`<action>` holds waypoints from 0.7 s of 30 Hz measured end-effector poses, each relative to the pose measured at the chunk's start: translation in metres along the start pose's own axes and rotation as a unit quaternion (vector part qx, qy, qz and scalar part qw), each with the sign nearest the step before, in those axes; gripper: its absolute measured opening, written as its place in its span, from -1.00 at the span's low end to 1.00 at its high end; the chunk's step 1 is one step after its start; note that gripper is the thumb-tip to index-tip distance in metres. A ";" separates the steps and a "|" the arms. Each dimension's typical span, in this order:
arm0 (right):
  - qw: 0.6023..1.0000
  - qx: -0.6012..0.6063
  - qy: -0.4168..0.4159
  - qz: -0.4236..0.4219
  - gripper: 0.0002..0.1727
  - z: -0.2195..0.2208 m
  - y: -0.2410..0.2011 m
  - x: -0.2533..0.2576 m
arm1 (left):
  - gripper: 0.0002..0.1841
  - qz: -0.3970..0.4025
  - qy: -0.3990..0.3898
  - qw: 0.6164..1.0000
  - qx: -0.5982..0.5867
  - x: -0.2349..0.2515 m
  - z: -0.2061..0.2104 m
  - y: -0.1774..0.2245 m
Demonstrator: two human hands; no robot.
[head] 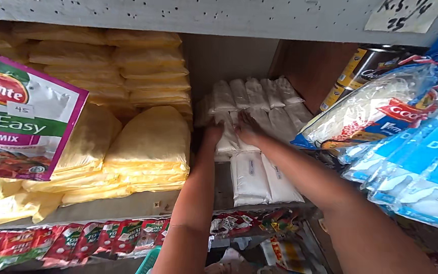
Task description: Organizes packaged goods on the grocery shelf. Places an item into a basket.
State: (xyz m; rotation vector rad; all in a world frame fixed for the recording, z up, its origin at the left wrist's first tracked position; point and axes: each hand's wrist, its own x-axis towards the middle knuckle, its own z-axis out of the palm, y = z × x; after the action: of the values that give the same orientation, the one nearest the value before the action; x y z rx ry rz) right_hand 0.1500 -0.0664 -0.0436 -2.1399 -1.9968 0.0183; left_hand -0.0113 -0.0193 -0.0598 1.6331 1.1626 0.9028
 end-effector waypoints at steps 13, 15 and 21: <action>0.993 0.007 0.022 0.119 -0.12 -0.029 0.012 -0.024 | -0.03 0.005 0.010 0.963 0.270 -0.030 0.020 0.016; 0.991 0.004 0.047 0.128 -0.12 -0.031 0.018 -0.024 | -0.02 0.018 -0.005 0.960 0.278 -0.027 0.017 0.016; 0.990 -0.004 0.046 0.134 -0.13 -0.029 0.027 -0.029 | 0.01 0.034 -0.009 0.952 0.305 -0.017 0.020 0.015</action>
State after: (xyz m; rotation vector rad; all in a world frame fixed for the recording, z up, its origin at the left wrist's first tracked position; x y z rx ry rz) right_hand 0.1785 -0.1013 -0.0234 -2.3527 -1.6505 -0.0457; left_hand 0.0068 -0.0426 -0.0531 2.1759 1.4728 0.5927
